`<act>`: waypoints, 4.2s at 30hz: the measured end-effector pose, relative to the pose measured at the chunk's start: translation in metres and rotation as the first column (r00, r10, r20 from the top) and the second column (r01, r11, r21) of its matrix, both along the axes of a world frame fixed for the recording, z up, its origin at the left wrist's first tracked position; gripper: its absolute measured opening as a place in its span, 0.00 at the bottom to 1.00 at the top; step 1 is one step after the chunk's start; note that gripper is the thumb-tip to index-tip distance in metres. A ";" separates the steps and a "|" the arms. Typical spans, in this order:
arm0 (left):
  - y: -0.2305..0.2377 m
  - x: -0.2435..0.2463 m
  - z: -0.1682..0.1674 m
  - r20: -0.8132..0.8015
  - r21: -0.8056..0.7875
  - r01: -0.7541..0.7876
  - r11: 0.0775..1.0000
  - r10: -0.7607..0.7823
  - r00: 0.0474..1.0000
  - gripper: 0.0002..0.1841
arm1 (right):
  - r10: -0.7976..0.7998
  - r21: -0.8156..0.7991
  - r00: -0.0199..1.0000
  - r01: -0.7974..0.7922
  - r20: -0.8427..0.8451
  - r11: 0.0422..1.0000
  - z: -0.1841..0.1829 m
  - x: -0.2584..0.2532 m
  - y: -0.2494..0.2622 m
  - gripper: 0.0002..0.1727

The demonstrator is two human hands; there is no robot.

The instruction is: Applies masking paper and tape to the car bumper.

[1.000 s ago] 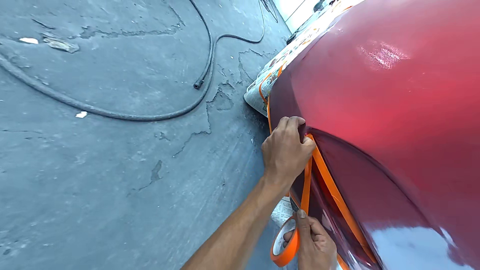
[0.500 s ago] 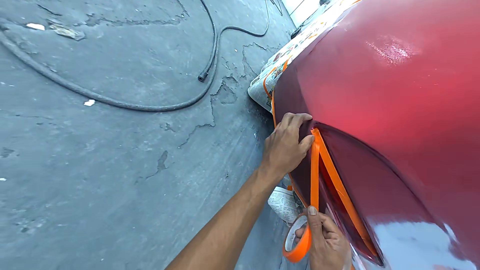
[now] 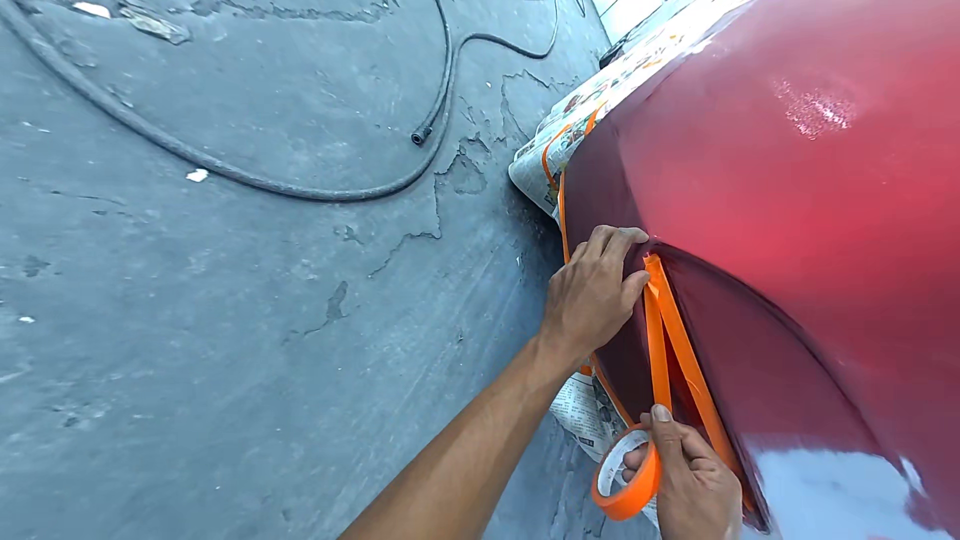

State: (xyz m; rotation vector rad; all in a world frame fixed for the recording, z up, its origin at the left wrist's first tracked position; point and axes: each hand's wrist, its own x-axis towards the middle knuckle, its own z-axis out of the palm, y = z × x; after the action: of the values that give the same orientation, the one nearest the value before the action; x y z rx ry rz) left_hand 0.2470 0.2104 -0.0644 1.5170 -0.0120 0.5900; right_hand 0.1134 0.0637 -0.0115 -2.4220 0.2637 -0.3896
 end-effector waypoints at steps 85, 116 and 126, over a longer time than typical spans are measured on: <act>0.021 -0.004 0.012 -0.134 0.251 0.243 0.937 -0.215 0.967 0.51 | -0.088 -0.197 0.994 0.075 -0.058 0.978 0.031 0.014 -0.011 0.18; 0.000 -0.023 0.014 -0.252 0.167 0.141 0.976 -0.096 0.963 0.46 | -0.125 -0.284 0.987 0.093 -0.096 0.954 0.043 -0.016 -0.024 0.15; -0.016 -0.030 0.007 -0.214 0.117 0.048 0.992 -0.022 0.977 0.40 | -0.157 -0.488 0.988 0.134 -0.007 0.862 0.035 -0.011 -0.025 0.17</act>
State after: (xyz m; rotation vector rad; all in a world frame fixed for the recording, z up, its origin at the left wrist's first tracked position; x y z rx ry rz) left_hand 0.2169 0.1940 -0.0577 1.6892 0.0908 0.4024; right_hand 0.1021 0.0385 0.0238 -2.9215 0.4128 -0.5184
